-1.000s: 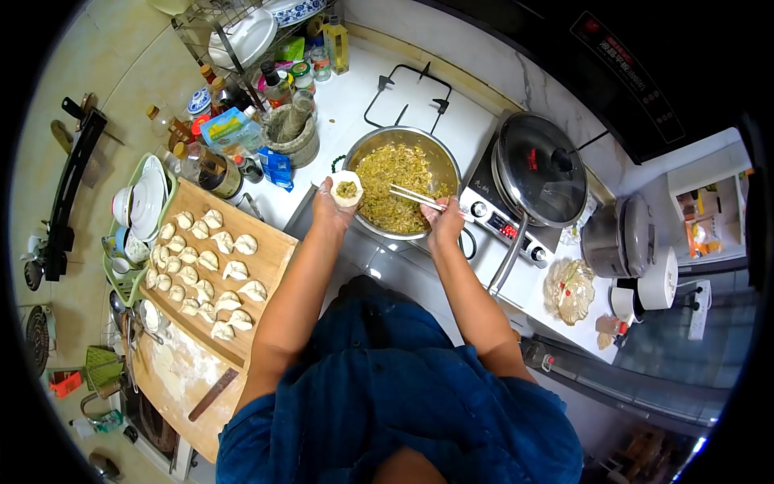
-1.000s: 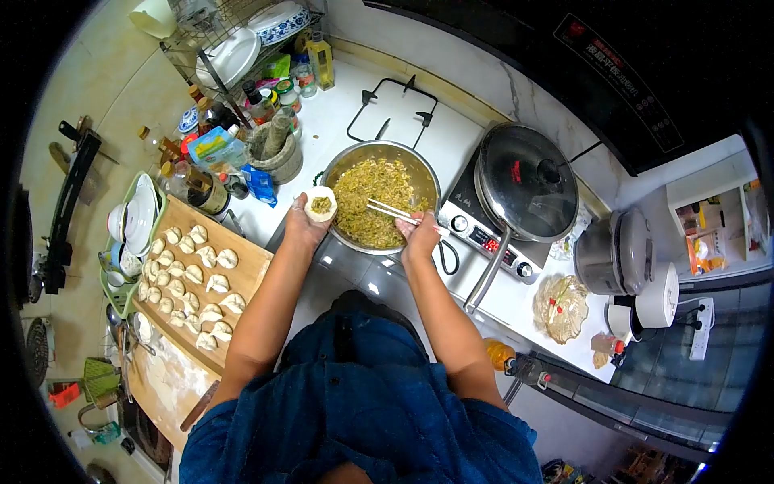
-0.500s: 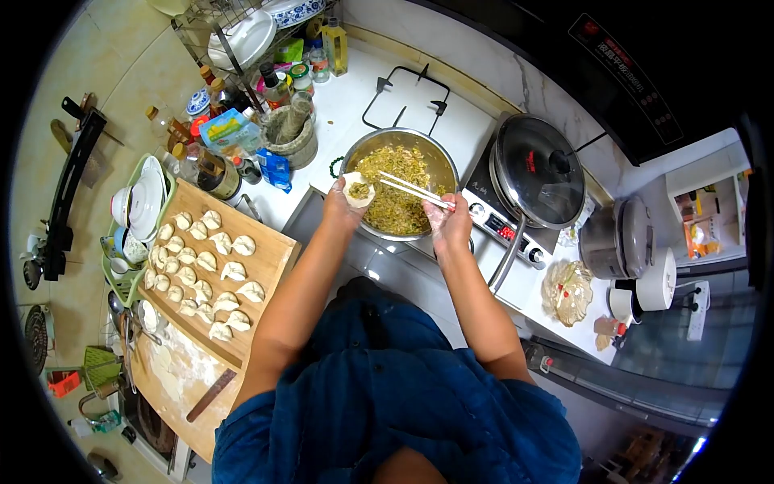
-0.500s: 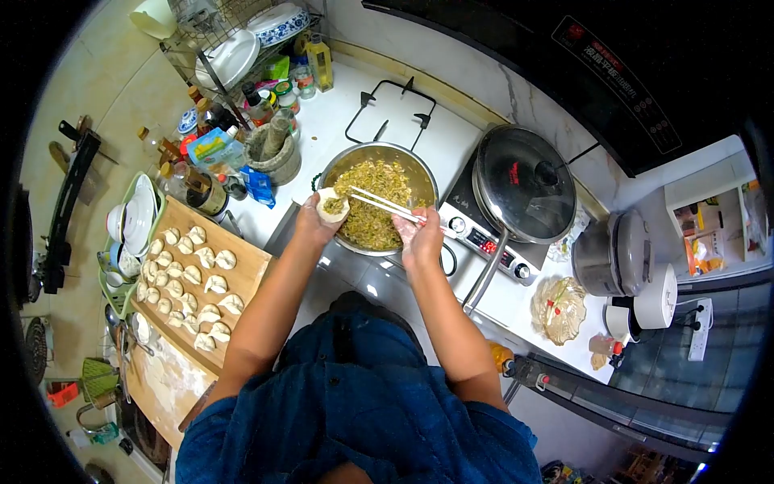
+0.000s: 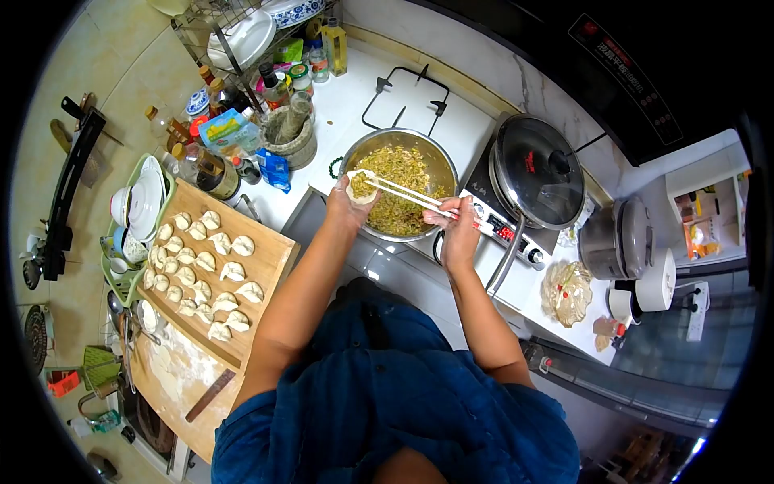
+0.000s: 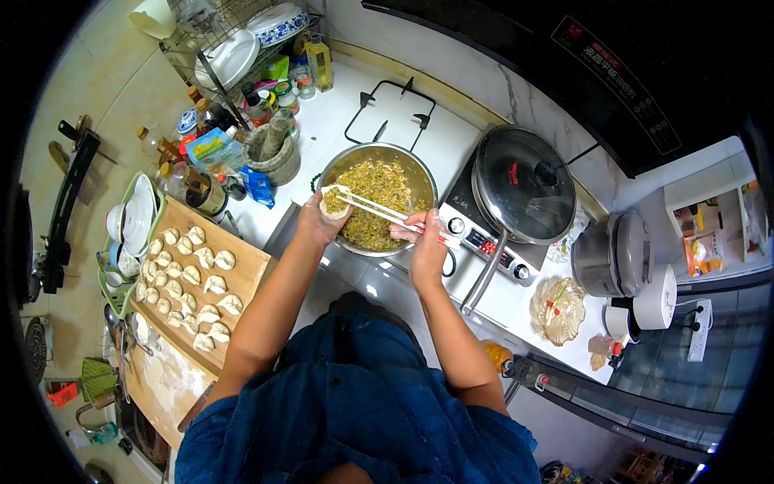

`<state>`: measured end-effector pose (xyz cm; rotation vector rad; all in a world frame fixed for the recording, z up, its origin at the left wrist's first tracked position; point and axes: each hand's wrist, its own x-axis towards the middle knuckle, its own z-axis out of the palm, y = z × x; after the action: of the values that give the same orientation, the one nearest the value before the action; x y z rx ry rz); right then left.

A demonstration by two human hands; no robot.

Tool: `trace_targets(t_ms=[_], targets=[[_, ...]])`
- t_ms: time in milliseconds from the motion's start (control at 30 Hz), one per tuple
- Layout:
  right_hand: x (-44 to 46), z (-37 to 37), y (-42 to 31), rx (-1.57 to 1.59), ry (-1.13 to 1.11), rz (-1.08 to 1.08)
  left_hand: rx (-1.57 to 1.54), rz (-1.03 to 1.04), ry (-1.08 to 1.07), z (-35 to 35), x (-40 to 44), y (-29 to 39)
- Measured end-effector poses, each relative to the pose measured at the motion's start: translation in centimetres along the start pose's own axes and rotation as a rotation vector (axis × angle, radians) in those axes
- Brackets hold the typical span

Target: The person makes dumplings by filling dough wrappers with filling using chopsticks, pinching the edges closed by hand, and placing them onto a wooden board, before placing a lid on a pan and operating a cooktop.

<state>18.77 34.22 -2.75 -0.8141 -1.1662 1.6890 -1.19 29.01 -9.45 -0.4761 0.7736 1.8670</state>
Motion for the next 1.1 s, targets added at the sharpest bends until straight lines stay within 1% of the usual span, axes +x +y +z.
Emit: trace_targets(t_ms=[100, 200, 333, 533, 633, 800, 967, 1100], targets=[[0.1, 0.4, 0.2, 0.109, -0.020, 0.085, 0.044, 0.026, -0.009, 0.2, -0.1, -0.2], [0.2, 0.4, 1.7, 0.073, -0.042, 0.090, 0.012, -0.003, 0.017, 0.9, -0.7, -0.2], [-0.1, 0.4, 1.5, 0.130, -0.078, 0.059, 0.013, 0.013, -0.009, 0.8, -0.7, -0.1], [-0.1, 0.4, 1.5, 0.025, -0.168, -0.010, 0.018, 0.027, -0.025, 1.4, -1.4, -0.1], [-0.3, 0.2, 1.6, -0.141, -0.207, -0.110, 0.038, 0.029, -0.033, 1.5, -1.5, 0.0], [-0.6, 0.8, 1.2, -0.189, -0.173, -0.170, -0.009, 0.013, -0.069, 0.8, -0.7, -0.2], [-0.5, 0.4, 1.7, -0.218, -0.171, -0.187, 0.057, 0.050, -0.007, 1.4, -1.4, -0.6], [0.0, 0.4, 1.7, -0.045, -0.059, -0.171, 0.076, 0.052, -0.007, 0.9, -1.0, -0.6]])
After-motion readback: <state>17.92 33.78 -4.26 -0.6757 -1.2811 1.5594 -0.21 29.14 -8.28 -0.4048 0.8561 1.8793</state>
